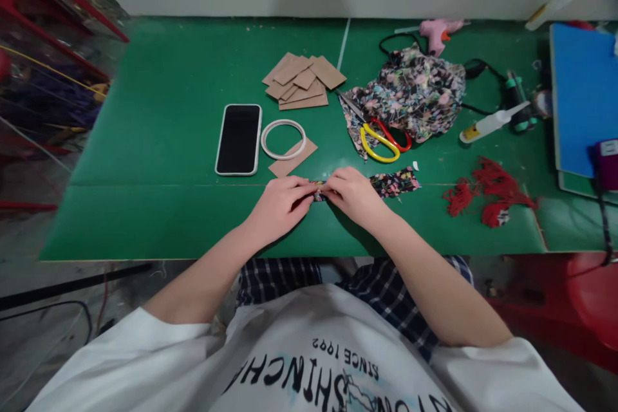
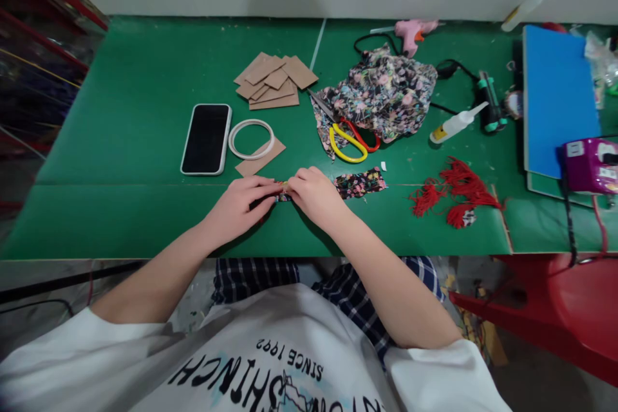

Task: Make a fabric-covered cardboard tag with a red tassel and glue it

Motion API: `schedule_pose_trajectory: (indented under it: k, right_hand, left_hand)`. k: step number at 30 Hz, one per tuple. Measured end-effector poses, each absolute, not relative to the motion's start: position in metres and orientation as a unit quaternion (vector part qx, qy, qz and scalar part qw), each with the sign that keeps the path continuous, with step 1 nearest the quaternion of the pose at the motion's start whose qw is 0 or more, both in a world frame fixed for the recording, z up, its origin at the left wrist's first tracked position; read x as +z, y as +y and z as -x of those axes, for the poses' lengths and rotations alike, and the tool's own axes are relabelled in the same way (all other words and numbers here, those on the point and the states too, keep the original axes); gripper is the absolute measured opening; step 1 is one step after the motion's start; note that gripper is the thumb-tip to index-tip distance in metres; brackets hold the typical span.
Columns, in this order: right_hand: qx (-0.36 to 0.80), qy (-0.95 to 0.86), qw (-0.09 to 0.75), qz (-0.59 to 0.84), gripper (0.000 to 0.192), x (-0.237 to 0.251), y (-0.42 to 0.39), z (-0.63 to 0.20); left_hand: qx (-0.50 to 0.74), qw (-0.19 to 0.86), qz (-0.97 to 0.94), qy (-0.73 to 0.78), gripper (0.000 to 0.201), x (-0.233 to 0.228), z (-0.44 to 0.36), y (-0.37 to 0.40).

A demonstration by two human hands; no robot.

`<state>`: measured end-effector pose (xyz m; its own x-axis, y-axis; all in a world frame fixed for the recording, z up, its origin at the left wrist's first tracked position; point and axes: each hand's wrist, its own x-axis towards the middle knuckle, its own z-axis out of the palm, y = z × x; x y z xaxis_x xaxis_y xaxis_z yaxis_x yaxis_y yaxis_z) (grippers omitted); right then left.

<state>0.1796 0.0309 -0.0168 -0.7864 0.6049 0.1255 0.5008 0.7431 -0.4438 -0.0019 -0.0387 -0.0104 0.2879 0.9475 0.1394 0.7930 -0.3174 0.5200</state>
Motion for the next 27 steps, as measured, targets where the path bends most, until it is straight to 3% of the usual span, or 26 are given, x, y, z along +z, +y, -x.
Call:
schedule_pose_trajectory:
  k: [10, 18, 27]
  right_hand:
    - [0.180, -0.925, 0.160, 0.295, 0.016, -0.021, 0.030, -0.182]
    - [0.203, -0.919, 0.180, 0.286, 0.017, -0.026, 0.030, -0.185]
    - [0.227, -0.912, 0.146, 0.310, 0.012, -0.021, 0.034, -0.183]
  left_hand:
    - [0.225, 0.068, -0.839, 0.491, 0.027, -0.022, 0.006, -0.049]
    - [0.215, 0.082, -0.833, 0.503, 0.026, -0.018, 0.006, -0.044]
    - [0.199, 0.062, -0.831, 0.515, 0.029, -0.017, 0.003, -0.046]
